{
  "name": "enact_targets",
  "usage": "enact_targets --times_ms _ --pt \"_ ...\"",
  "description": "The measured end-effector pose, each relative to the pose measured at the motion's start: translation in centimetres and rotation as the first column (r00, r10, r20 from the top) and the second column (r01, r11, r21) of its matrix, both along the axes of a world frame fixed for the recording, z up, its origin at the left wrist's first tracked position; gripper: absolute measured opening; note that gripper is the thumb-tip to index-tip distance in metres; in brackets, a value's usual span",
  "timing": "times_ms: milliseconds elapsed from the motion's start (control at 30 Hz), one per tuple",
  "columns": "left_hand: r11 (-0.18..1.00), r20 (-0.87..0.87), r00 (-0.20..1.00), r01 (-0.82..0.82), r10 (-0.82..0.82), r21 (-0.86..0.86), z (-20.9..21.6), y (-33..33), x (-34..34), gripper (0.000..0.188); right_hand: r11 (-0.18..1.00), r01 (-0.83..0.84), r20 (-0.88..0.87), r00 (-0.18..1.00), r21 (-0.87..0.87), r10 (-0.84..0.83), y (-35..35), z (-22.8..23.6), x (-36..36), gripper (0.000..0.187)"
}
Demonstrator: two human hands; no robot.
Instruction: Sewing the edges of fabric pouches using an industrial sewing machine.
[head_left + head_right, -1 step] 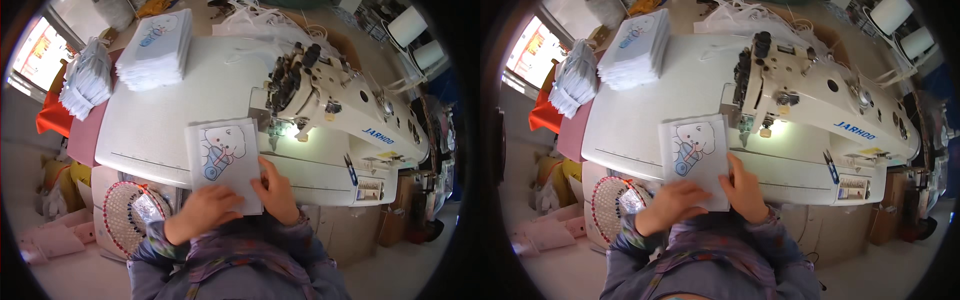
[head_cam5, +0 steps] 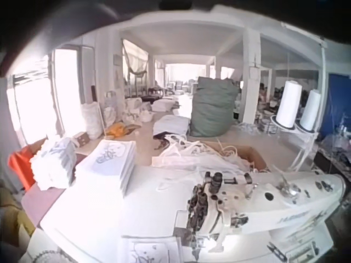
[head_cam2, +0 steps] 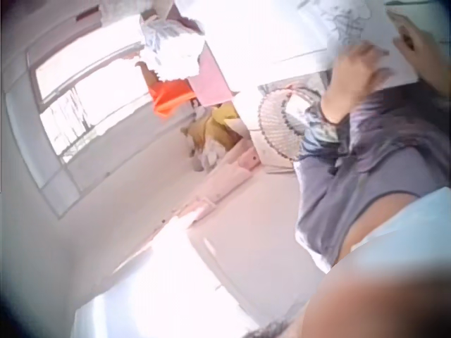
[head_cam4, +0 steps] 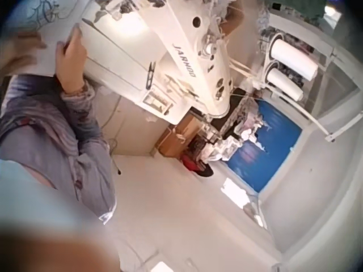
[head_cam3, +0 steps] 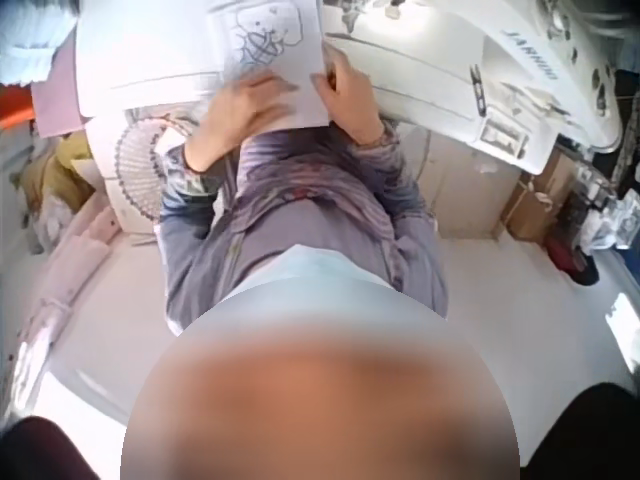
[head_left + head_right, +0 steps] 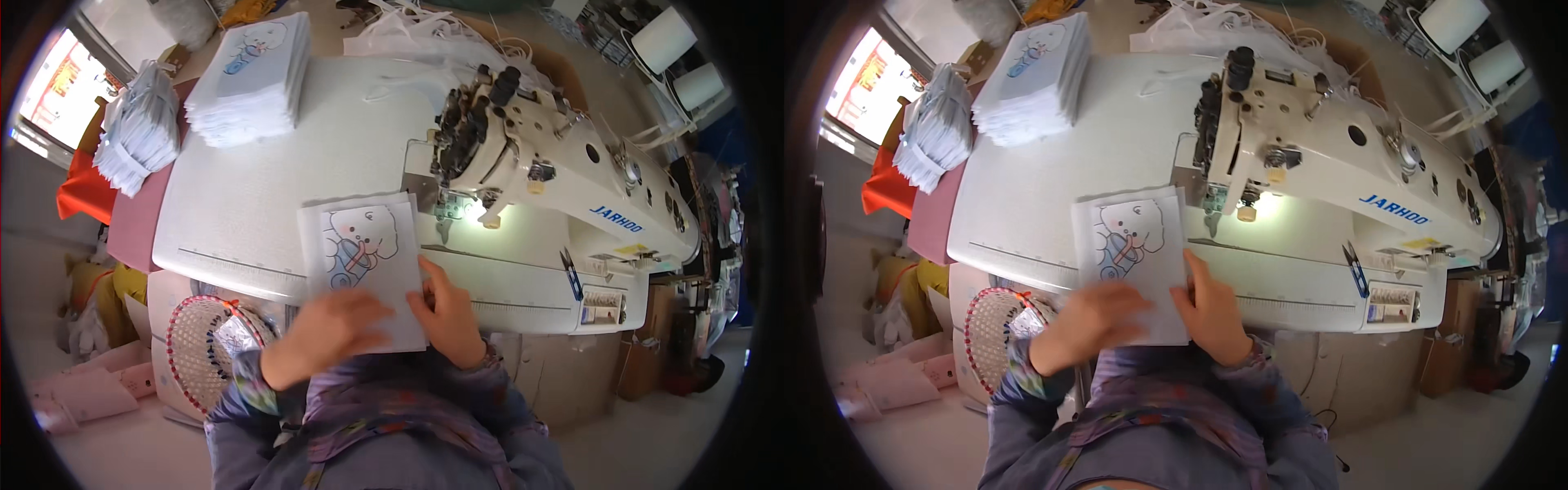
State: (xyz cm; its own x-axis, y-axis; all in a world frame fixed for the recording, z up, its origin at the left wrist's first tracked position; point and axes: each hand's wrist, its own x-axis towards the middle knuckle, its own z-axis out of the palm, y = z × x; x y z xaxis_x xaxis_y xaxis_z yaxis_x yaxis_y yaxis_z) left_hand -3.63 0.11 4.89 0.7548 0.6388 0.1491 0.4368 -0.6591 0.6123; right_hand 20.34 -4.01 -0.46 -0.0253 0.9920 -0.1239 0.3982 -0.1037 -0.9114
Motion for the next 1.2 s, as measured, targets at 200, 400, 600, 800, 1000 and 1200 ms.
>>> enact_targets --times_ms 200,400,600,800,1000,1200 --pt "0.909 0.017 0.948 -0.311 0.319 0.278 -3.7 11.1 2.6 0.027 0.989 0.056 0.1 0.993 0.134 -0.07 -1.6 -0.9 -1.5 0.061" --pt "0.961 -0.059 0.959 -0.274 0.276 0.043 -2.9 12.6 4.9 0.025 0.974 0.069 0.139 0.985 0.215 -0.101 -2.0 -1.4 -1.3 0.063" --pt "0.97 -0.008 0.974 -0.225 0.225 -0.097 -4.0 13.6 6.0 0.019 0.978 0.144 0.026 0.988 0.152 -0.15 -2.0 -0.7 -1.7 0.071" --pt "0.973 -0.038 0.973 -0.229 0.228 -0.029 -3.7 13.6 7.0 0.017 0.98 0.095 0.063 0.992 0.175 -0.107 -2.0 -0.6 -1.5 0.071" --pt "0.966 -0.053 0.965 -0.257 0.257 -0.001 -3.7 13.5 7.5 0.018 0.964 0.088 0.063 0.992 0.25 -0.107 -2.0 -0.8 -1.6 0.068" --pt "0.935 -0.047 0.955 -0.275 0.292 0.223 -4.3 13.1 8.5 0.018 0.957 0.088 0.09 0.989 0.276 -0.116 -2.0 -1.2 -1.8 0.065"
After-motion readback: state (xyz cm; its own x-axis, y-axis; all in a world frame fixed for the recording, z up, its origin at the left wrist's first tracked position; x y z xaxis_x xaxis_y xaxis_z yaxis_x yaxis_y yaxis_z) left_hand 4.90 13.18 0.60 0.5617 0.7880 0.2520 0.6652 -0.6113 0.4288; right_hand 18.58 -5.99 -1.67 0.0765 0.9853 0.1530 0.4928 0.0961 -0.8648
